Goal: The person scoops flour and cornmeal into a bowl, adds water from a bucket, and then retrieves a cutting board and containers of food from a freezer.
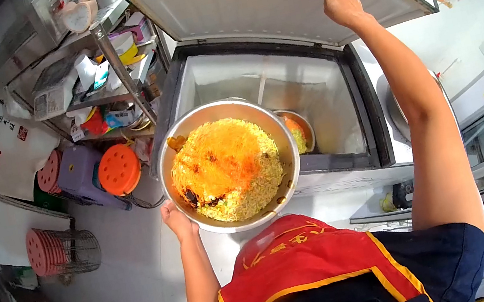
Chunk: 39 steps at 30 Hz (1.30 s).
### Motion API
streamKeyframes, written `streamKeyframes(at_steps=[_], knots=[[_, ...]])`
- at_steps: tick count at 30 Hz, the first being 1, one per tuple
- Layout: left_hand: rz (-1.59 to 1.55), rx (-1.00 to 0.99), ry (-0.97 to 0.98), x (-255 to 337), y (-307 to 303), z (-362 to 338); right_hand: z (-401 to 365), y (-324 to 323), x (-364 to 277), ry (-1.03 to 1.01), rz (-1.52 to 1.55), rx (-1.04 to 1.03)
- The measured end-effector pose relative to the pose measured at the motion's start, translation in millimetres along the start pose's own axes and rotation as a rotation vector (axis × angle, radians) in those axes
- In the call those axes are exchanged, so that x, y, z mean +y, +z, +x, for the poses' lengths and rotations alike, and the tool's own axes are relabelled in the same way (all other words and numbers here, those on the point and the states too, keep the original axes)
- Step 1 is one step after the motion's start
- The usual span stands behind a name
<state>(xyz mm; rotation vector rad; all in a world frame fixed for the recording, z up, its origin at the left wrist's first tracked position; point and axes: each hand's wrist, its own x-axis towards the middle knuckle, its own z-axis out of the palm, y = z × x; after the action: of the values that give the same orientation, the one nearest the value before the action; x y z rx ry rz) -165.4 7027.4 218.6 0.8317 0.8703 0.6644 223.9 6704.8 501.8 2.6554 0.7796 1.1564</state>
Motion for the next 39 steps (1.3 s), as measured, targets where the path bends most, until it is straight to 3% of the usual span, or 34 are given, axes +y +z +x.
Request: streamKeyframes(at_steps=[5, 8, 10, 12, 13, 14, 15, 16, 17, 18, 19, 20, 22, 23, 25, 27, 28, 29, 32, 33, 37, 39], knots=[[-0.026, 0.002, 0.021, -3.7, -1.4, 3.3, -21.7, -12.6, -22.2, -0.034, 0.105, -0.02], [0.011, -0.003, 0.028, -8.5, -3.9, 9.2, -70.5, 14.5, -45.5, -0.007, 0.436, -0.017], [0.024, 0.024, 0.052, -9.5, -6.5, 7.4, -118.9, 48.8, -65.6, 0.159, 0.624, -0.413], [-0.02, 0.013, 0.03, -8.1, -5.9, 8.3, -165.3, 42.7, -102.3, 0.639, 0.865, -1.034], [-0.018, 0.014, 0.045, -14.6, -13.0, 13.6, -179.5, 42.1, -115.2, 0.613, 0.8, -1.264], [-0.015, 0.003, 0.057, -22.8, -19.8, 22.1, -241.0, 134.1, -118.5, 0.939, 1.314, -1.182], [-0.011, -0.025, 0.064, -27.8, -22.6, 28.5, -247.1, 112.6, -144.2, 1.254, 1.574, -1.115], [0.023, 0.016, 0.107, -28.4, -21.8, 27.5, -255.1, 106.5, -156.4, 1.173, 1.8, -1.035], [-0.03, -0.064, 0.004, -7.4, -5.6, 7.4, -240.5, 67.6, -176.5, 1.299, 1.742, -0.933], [-0.152, -0.19, -0.178, 5.4, 4.0, -1.4, -239.4, 65.9, -182.0, 1.407, 1.92, -0.907], [-0.04, -0.105, -0.075, 4.5, 10.4, -7.7, -246.1, 79.5, -185.6, 1.43, 2.209, -0.891], [-0.024, -0.154, -0.032, -13.7, -7.8, 15.8, -274.3, 82.6, -186.9, 1.279, 2.234, -0.621], [-0.022, -0.014, -0.038, 1.8, 7.3, -5.4, -290.5, 83.6, -189.1, 1.139, 2.325, -0.362], [-0.015, -0.045, -0.012, 3.7, 8.9, -5.0, -280.9, 79.6, -189.7, 1.157, 2.419, -0.347], [-0.034, -0.059, -0.028, 6.8, 6.9, -3.2, -275.5, 64.8, -182.1, 1.003, 2.271, -0.401], [-0.009, -0.147, -0.017, 16.1, 13.0, -6.0, -261.8, 4.0, -164.1, 0.689, 1.779, -0.482], [0.013, -0.193, -0.011, 25.7, 19.4, -13.1, -263.6, 29.3, -159.4, 1.451, 2.207, -0.487], [0.004, -0.217, -0.044, 34.8, 34.6, -26.2, -242.5, -10.7, -147.0, 1.801, 1.975, -0.377], [-0.043, -0.311, -0.119, 44.4, 84.1, -52.2, -270.0, -24.9, -80.6, 1.737, 1.98, -0.166], [-0.042, -0.259, -0.175, 52.0, 107.6, -71.1, -263.4, -60.9, -61.6, 1.733, 1.909, -0.173], [-0.099, -0.666, -0.324, 38.4, 171.2, -100.0, -284.0, -134.4, 33.1, 1.696, 1.793, -0.08], [-0.103, -0.97, -0.354, 26.0, 205.6, -117.5, -291.2, -173.3, 69.2, 1.734, 1.713, 0.044]])
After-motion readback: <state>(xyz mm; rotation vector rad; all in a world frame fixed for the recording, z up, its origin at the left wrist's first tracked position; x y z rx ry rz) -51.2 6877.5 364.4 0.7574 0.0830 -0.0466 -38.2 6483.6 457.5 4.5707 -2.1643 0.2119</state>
